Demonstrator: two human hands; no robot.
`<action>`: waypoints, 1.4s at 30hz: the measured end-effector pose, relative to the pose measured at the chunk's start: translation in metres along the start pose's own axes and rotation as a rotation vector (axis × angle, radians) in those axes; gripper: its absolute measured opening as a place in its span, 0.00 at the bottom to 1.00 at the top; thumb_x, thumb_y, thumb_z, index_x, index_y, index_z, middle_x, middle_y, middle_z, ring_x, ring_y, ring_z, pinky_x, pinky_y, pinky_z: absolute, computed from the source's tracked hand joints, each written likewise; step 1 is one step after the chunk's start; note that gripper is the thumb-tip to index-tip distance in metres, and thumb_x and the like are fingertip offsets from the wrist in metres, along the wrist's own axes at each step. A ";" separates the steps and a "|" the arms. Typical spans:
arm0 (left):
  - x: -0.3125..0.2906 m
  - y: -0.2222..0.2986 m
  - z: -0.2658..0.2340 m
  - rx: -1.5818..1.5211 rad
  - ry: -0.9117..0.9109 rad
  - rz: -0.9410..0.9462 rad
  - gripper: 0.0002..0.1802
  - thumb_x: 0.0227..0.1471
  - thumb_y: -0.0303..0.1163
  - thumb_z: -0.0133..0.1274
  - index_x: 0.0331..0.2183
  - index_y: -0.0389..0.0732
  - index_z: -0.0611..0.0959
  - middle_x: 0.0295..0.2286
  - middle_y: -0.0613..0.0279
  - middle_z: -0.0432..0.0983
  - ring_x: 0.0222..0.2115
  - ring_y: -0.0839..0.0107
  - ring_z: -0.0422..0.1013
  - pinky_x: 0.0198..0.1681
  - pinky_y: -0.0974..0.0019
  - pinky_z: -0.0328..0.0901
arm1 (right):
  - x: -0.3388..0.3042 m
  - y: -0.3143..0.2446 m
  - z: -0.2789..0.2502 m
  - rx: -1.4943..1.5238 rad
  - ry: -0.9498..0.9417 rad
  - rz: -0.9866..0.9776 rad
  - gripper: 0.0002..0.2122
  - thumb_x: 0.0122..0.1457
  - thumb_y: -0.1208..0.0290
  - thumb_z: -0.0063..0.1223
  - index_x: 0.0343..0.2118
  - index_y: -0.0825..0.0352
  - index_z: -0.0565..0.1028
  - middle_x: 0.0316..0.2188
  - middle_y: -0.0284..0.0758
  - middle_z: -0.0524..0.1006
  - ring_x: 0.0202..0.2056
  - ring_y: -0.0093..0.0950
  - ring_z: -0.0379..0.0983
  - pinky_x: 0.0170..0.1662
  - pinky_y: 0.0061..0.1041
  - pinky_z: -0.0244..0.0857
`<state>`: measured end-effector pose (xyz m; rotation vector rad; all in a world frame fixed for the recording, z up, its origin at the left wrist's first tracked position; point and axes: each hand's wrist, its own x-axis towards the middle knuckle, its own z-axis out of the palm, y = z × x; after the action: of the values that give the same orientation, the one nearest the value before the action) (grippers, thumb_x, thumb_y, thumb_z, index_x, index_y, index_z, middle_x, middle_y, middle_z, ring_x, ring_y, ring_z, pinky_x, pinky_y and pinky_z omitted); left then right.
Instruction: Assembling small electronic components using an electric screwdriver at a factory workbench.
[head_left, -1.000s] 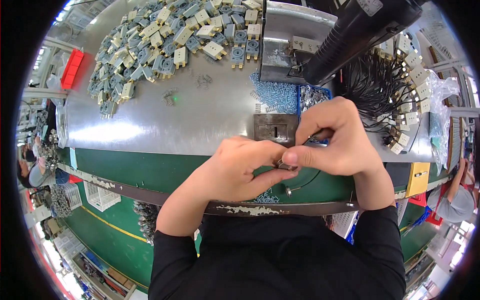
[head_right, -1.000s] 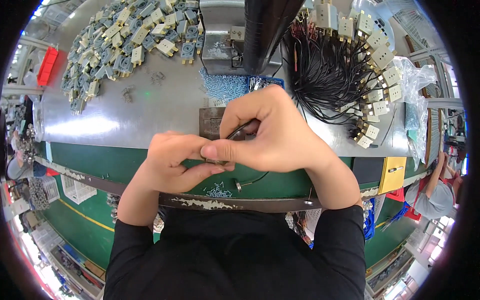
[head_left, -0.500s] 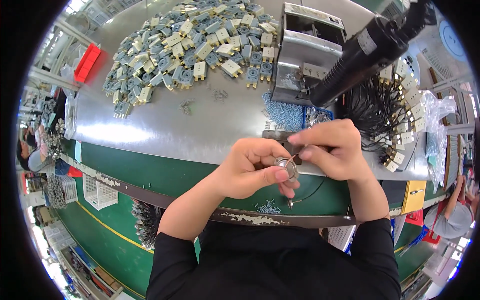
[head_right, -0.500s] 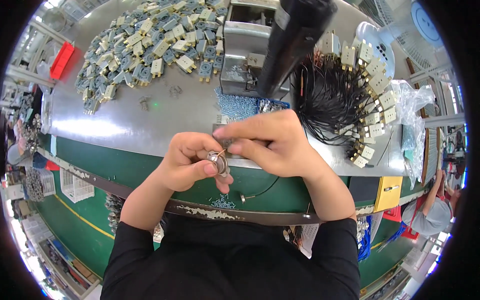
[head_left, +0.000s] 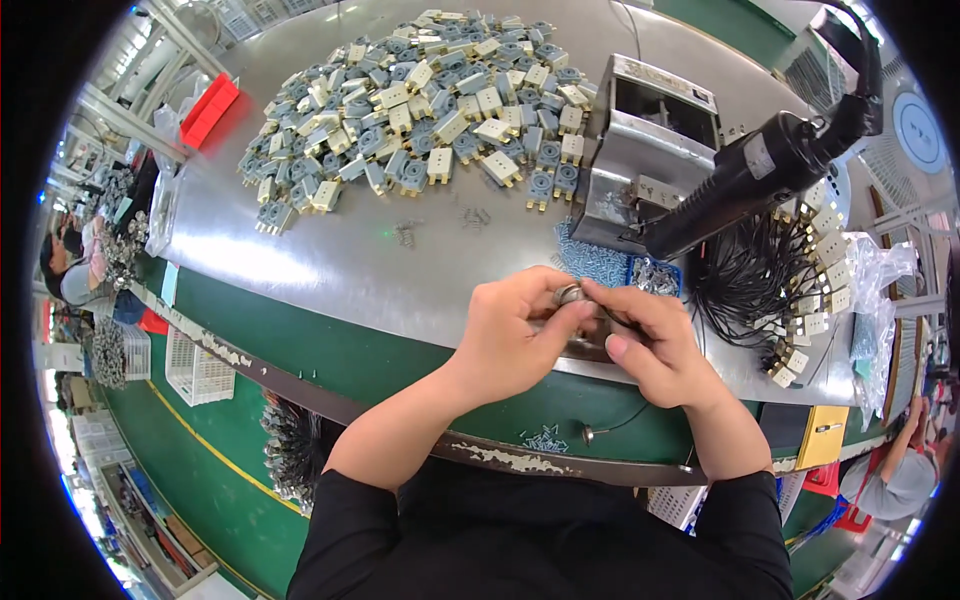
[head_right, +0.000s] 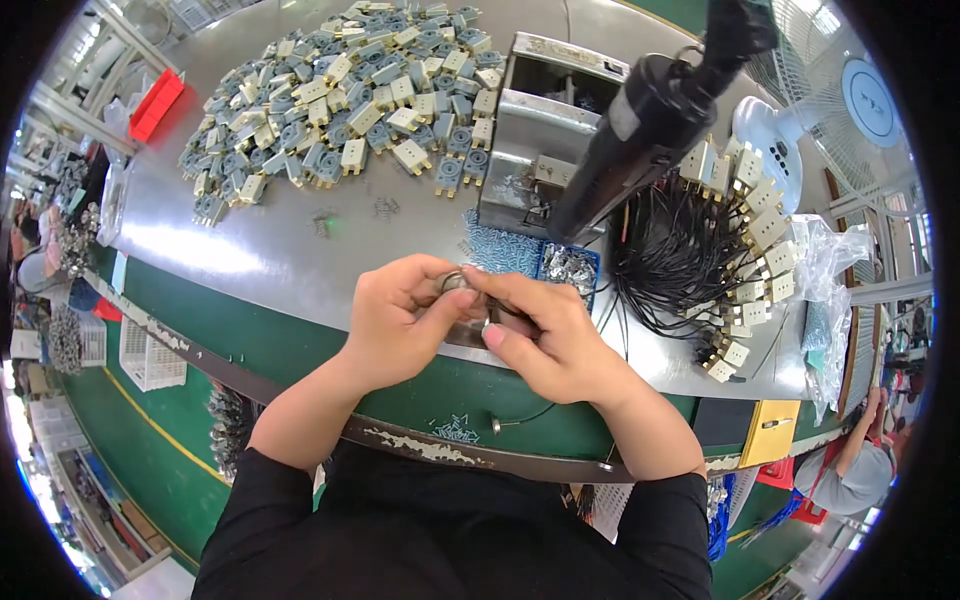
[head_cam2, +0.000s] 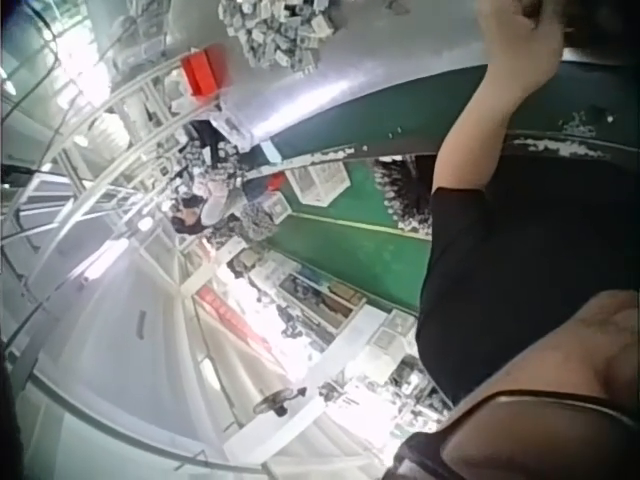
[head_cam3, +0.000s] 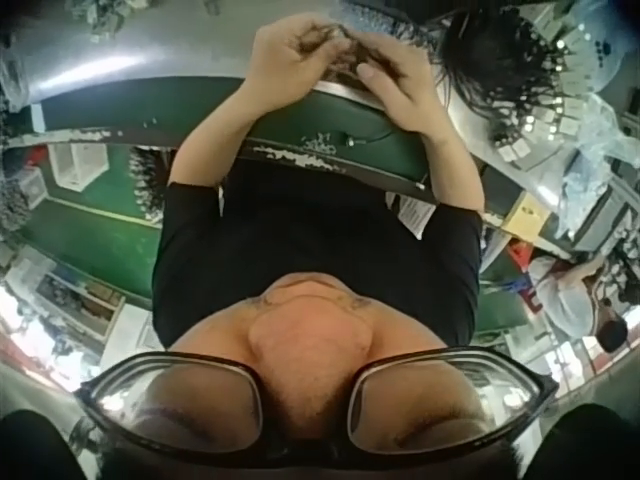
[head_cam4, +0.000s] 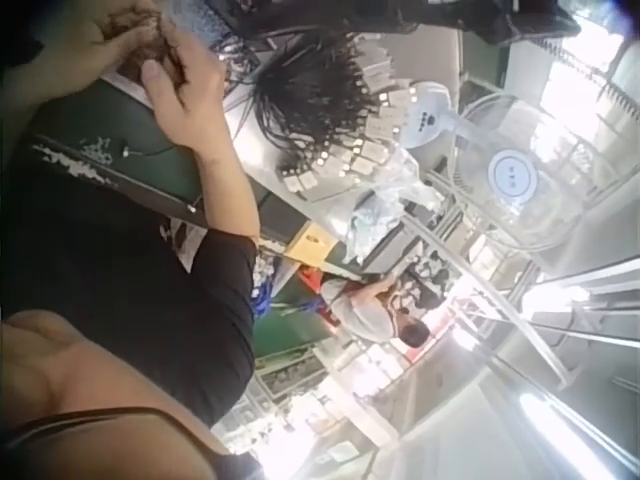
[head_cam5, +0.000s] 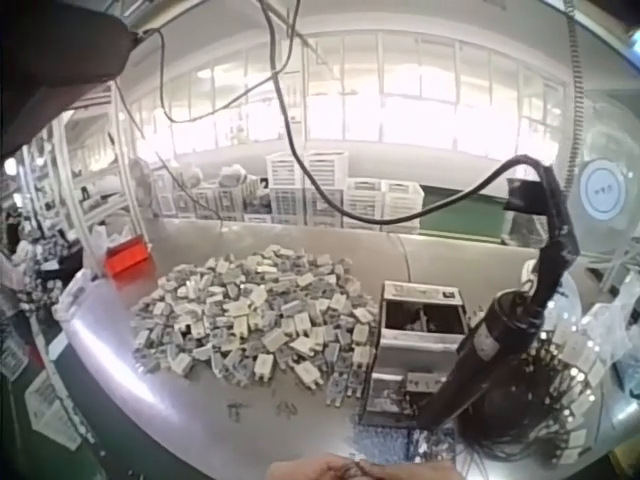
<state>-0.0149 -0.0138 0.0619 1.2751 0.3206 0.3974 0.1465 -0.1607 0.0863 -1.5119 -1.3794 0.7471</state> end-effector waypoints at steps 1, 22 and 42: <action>0.001 0.001 0.000 0.191 0.022 0.103 0.09 0.66 0.22 0.56 0.47 0.29 0.80 0.37 0.49 0.86 0.36 0.66 0.84 0.40 0.65 0.79 | 0.001 0.004 0.004 0.007 -0.010 -0.011 0.25 0.59 0.73 0.54 0.61 0.74 0.75 0.34 0.40 0.82 0.29 0.24 0.76 0.35 0.23 0.67; 0.012 0.040 -0.212 1.763 0.823 0.274 0.19 0.54 0.42 0.67 0.45 0.45 0.88 0.38 0.59 0.83 0.39 0.59 0.80 0.46 0.56 0.74 | -0.007 0.012 -0.050 -0.757 -0.125 0.096 0.15 0.41 0.75 0.66 0.35 0.69 0.79 0.28 0.46 0.78 0.33 0.49 0.77 0.38 0.40 0.70; -0.052 0.020 -0.112 -0.488 0.035 0.107 0.30 0.69 0.29 0.52 0.67 0.32 0.66 0.55 0.44 0.75 0.51 0.53 0.79 0.55 0.55 0.78 | -0.009 0.005 -0.041 -0.423 0.041 -0.053 0.11 0.46 0.87 0.55 0.35 0.72 0.74 0.30 0.44 0.75 0.32 0.45 0.75 0.38 0.34 0.68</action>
<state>-0.1126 0.0629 0.0524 0.8090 0.1699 0.5518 0.1836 -0.1782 0.0969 -1.7926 -1.6088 0.4007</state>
